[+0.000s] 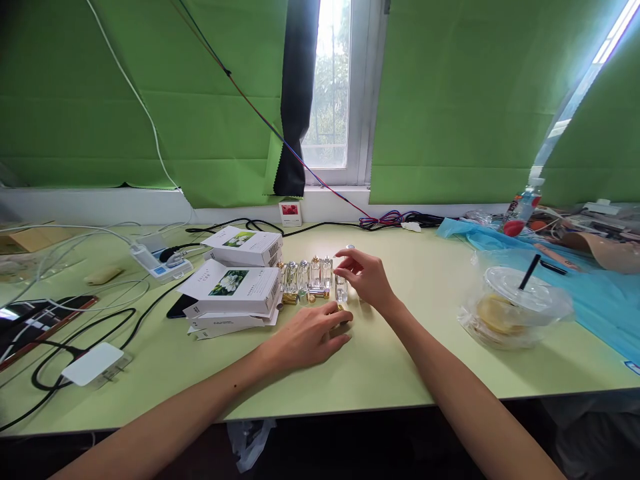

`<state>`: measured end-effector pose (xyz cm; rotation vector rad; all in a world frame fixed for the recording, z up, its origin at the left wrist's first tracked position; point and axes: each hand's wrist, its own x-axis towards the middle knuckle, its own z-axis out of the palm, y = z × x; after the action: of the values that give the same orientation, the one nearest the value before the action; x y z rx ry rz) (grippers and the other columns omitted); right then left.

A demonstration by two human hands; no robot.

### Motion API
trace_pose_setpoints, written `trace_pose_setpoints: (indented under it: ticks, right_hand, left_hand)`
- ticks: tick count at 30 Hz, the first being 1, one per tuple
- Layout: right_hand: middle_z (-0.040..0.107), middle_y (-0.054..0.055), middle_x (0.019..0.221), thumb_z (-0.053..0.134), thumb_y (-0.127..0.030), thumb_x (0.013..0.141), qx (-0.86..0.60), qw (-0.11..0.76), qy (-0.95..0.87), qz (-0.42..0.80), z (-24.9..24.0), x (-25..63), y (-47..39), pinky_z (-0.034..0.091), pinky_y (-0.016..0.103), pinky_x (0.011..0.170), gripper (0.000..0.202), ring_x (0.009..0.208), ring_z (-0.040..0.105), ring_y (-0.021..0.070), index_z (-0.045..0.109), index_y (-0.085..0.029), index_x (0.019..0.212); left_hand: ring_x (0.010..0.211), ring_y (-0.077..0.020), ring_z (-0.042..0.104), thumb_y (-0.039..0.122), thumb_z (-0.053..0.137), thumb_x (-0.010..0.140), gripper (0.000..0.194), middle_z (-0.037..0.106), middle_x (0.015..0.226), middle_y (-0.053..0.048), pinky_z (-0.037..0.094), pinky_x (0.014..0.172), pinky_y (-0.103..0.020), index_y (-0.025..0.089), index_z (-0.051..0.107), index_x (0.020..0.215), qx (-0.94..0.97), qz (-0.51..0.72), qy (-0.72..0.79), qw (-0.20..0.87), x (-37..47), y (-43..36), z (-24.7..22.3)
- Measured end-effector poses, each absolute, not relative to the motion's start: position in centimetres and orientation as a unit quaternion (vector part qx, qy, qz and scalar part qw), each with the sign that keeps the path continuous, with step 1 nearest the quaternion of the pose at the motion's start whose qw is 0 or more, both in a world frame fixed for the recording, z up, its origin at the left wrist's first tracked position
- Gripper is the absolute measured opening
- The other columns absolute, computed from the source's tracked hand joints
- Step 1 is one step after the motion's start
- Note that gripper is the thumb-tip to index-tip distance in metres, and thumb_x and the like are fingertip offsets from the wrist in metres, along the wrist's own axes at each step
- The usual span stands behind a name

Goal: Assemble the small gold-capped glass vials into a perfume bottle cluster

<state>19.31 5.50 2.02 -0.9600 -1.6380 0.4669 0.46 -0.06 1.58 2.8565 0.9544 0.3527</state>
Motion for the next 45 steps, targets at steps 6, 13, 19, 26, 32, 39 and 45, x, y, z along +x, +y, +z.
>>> trace_pose_setpoints:
  ticks: [6,13,19,26,32,39,45]
  right_hand:
    - [0.073,0.004,0.078,0.075,-0.04,0.083,-0.407,0.541,-0.717,0.166,2.14,19.39,5.38,0.055,0.029,0.06,0.025,0.067,0.067,0.0166,0.072,-0.021,0.1]
    - [0.075,0.005,0.086,0.07,-0.038,0.087,-0.4,0.506,-0.747,0.161,2.24,19.88,5.38,0.054,0.028,0.058,0.027,0.066,0.065,0.0153,0.071,-0.021,0.108]
    - [0.074,0.004,0.082,0.073,-0.034,0.085,-0.405,0.511,-0.736,0.181,2.22,19.97,5.58,0.058,0.031,0.066,0.024,0.073,0.07,0.0179,0.073,-0.022,0.106]
    - [0.073,0.004,0.081,0.074,-0.032,0.084,-0.392,0.519,-0.738,0.18,2.12,19.9,5.71,0.06,0.033,0.069,0.023,0.073,0.069,0.0178,0.073,-0.022,0.104]
    - [0.071,0.003,0.08,0.075,-0.031,0.084,-0.383,0.52,-0.748,0.156,2.02,19.79,5.67,0.06,0.032,0.068,0.021,0.071,0.068,0.0167,0.072,-0.021,0.103]
    - [0.07,0.003,0.08,0.075,-0.034,0.086,-0.384,0.519,-0.753,0.128,1.82,19.69,5.76,0.059,0.031,0.064,0.02,0.069,0.067,0.0163,0.071,-0.021,0.1]
    - [0.069,0.003,0.081,0.074,-0.033,0.087,-0.381,0.52,-0.758,0.103,1.6,19.69,5.91,0.056,0.029,0.062,0.017,0.067,0.065,0.0154,0.071,-0.021,0.098]
  left_hand:
    - [0.077,-0.0172,0.063,0.035,0.052,0.098,0.021,0.065,0.098,-0.003,0.041,0.064,-0.028,0.024,0.062,0.113,0.936,0.126,0.324,0.058,0.48,0.08,1.27]
    - [0.079,-0.017,0.064,0.033,0.05,0.099,0.021,0.066,0.097,-0.002,0.039,0.064,-0.028,0.024,0.062,0.113,0.934,0.134,0.325,0.065,0.48,0.12,1.1]
    - [0.077,-0.0166,0.063,0.034,0.049,0.099,0.019,0.066,0.094,-0.002,0.036,0.063,-0.028,0.023,0.062,0.107,0.932,0.14,0.327,0.066,0.52,0.15,1.06]
    - [0.077,-0.0168,0.062,0.034,0.05,0.099,0.018,0.065,0.094,-0.002,0.037,0.063,-0.028,0.022,0.061,0.106,0.935,0.138,0.321,0.066,0.45,0.31,0.99]
    - [0.078,-0.018,0.063,0.035,0.051,0.099,0.02,0.066,0.095,-0.002,0.038,0.065,-0.028,0.023,0.062,0.111,0.935,0.138,0.321,0.066,0.49,0.35,0.98]
    - [0.079,-0.0179,0.063,0.034,0.05,0.099,0.021,0.066,0.095,-0.003,0.041,0.066,-0.029,0.024,0.063,0.111,0.933,0.138,0.323,0.072,0.5,0.31,1.0]
    - [0.077,-0.0177,0.062,0.034,0.051,0.098,0.018,0.064,0.092,-0.002,0.041,0.065,-0.029,0.023,0.062,0.108,0.93,0.139,0.333,0.065,0.57,0.27,0.94]
